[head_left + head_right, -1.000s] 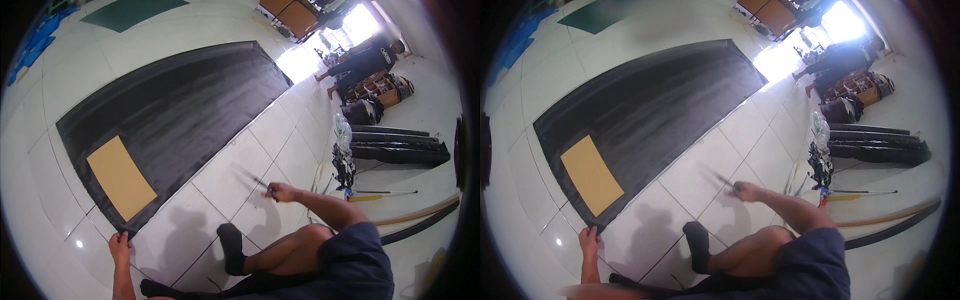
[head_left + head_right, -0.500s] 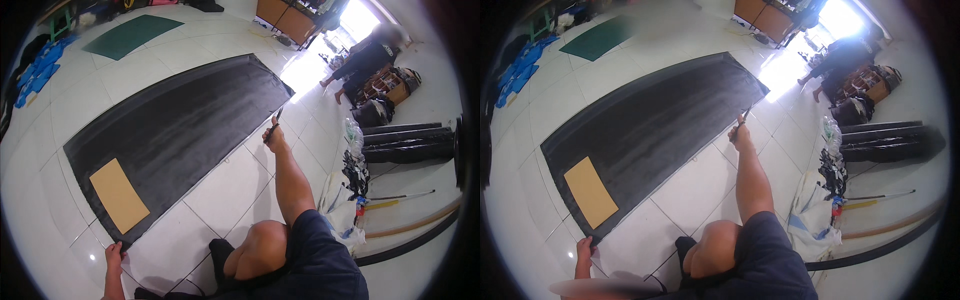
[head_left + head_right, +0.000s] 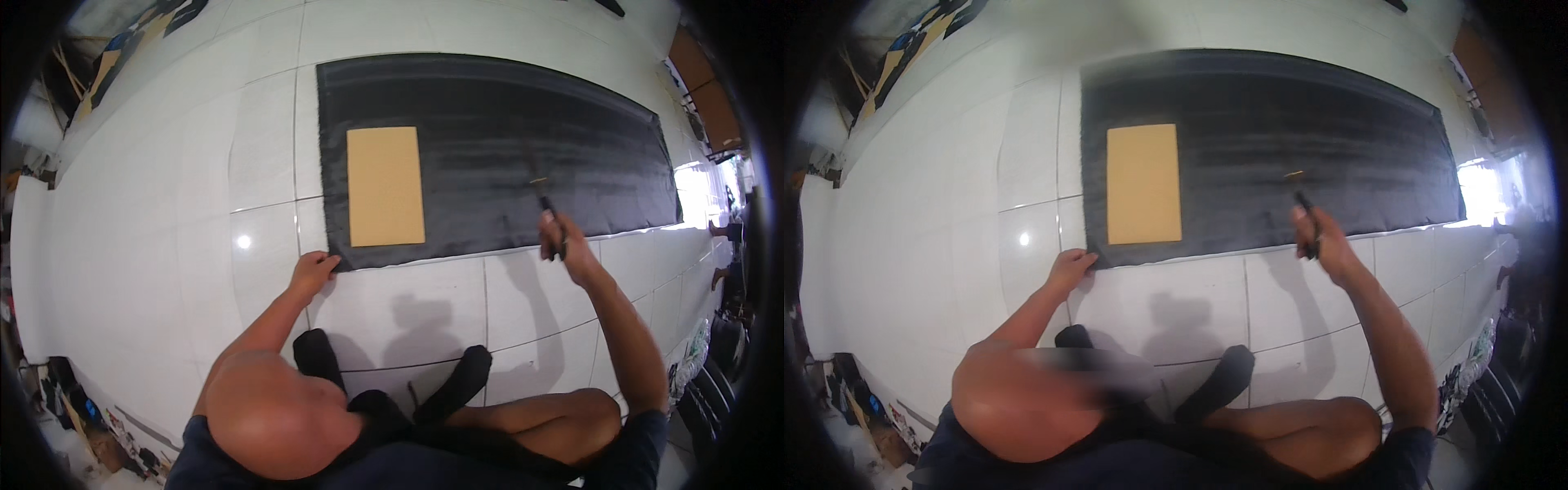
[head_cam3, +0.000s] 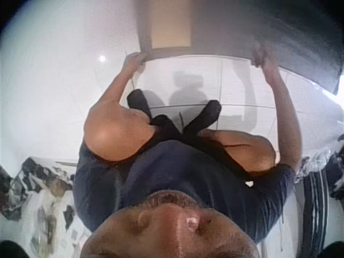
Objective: The person cuts multiple rectangular strips from a large sheet of black fabric on the floor using a cardboard template and shears.
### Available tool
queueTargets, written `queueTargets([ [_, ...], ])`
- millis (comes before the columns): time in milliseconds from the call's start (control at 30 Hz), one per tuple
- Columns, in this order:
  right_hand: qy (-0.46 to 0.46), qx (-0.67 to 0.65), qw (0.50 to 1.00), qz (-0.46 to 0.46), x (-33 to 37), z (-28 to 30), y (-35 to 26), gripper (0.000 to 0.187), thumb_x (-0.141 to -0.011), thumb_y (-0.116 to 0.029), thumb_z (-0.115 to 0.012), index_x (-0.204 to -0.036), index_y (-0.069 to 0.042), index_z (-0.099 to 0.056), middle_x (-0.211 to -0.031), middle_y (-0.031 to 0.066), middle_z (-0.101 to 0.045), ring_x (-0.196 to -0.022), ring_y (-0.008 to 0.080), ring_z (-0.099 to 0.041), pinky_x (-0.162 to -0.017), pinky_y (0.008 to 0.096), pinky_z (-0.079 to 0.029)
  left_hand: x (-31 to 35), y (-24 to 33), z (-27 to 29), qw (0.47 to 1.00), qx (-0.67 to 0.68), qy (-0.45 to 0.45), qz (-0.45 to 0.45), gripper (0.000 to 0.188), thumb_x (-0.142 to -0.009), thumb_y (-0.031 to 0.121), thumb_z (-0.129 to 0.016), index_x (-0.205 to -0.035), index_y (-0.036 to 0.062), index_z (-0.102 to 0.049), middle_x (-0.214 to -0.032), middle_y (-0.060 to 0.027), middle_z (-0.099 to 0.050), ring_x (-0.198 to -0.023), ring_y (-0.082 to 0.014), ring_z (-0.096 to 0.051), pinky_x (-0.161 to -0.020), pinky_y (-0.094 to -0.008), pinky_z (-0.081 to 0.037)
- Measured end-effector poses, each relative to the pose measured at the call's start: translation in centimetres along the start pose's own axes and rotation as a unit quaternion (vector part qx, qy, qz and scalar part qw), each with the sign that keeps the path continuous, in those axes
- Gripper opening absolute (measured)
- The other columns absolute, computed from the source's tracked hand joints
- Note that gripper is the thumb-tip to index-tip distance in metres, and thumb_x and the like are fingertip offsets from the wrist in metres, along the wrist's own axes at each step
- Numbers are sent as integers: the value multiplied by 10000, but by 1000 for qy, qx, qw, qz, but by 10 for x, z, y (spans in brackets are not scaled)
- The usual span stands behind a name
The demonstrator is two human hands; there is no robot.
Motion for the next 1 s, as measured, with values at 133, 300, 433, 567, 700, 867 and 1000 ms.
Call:
queueTargets([
  [133, -181, 61, 977, -94, 12, -158, 17, 352, -1047, -434, -569, -1019, -83, -562, -775, -8, -495, -669, 107, -521, -632, 324, -494, 10, 1, 7, 999, 7, -5, 31, 283, -925, 281, -729, -829, 19, -684, -689, -24, -623, -613, -108, -554, -580, -292, -438],
  [300, -176, -147, 965, -125, 101, -335, 47, 515, -1031, -538, -538, -960, -28, -549, -702, 57, -546, -703, 172, -591, -667, 352, -481, 8, -1, 4, 999, 34, -38, 11, 297, -927, 265, -725, -773, 18, -666, -634, -20, -597, -574, -107, -531, -537, -299, -411],
  [433, -161, -219, 951, -148, 168, -398, 67, 508, -1041, -530, -520, -994, -26, -552, -770, 66, -564, -753, 157, -587, -704, 339, -476, 10, 5, 10, 997, 7, -60, 44, 283, -925, 251, -723, -784, 10, -674, -624, -21, -597, -566, -109, -531, -531, -305, -406],
  [567, -164, -230, 945, -166, 188, -405, 101, 469, -1054, -492, -515, -1018, -25, -543, -809, 96, -553, -772, 213, -564, -736, 380, -474, 2, 13, -13, 992, -96, -69, -38, 325, -929, 265, -702, -745, 1, -660, -623, -26, -598, -556, -108, -520, -529, -312, -401],
  [700, -181, -130, 971, -83, 153, -387, 71, 382, -1059, -420, -542, -1071, -39, -518, -885, 68, -542, -807, 168, -541, -744, 336, -461, 5, 10, 13, 997, -25, -66, 5, 314, -945, 231, -686, -721, 17, -638, -608, -11, -558, -558, -97, -499, -515, -287, -376],
  [867, -131, -137, 969, -156, 151, -373, 82, 411, -1039, -455, -570, -1034, -49, -505, -832, 53, -530, -768, 152, -517, -715, 338, -451, 10, 12, 3, 999, -7, -51, -18, 274, -948, 189, -683, -746, 29, -591, -641, -8, -562, -591, -94, -507, -553, -289, -393],
  [1000, -79, -128, 983, -105, 148, -373, 80, 415, -1032, -461, -580, -1020, -55, -498, -813, 45, -524, -759, 161, -519, -712, 344, -451, 5, -6, 2, 999, 3, -46, -24, 301, -949, 194, -681, -722, 52, -543, -640, 8, -536, -588, -83, -497, -555, -276, -392],
])
Point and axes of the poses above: each hand's wrist, its own x-axis away from the middle knuckle, its own z-axis out of the back of the hand, y = z × x, the point moved 7 cm from there along -x, towards the middle knuckle
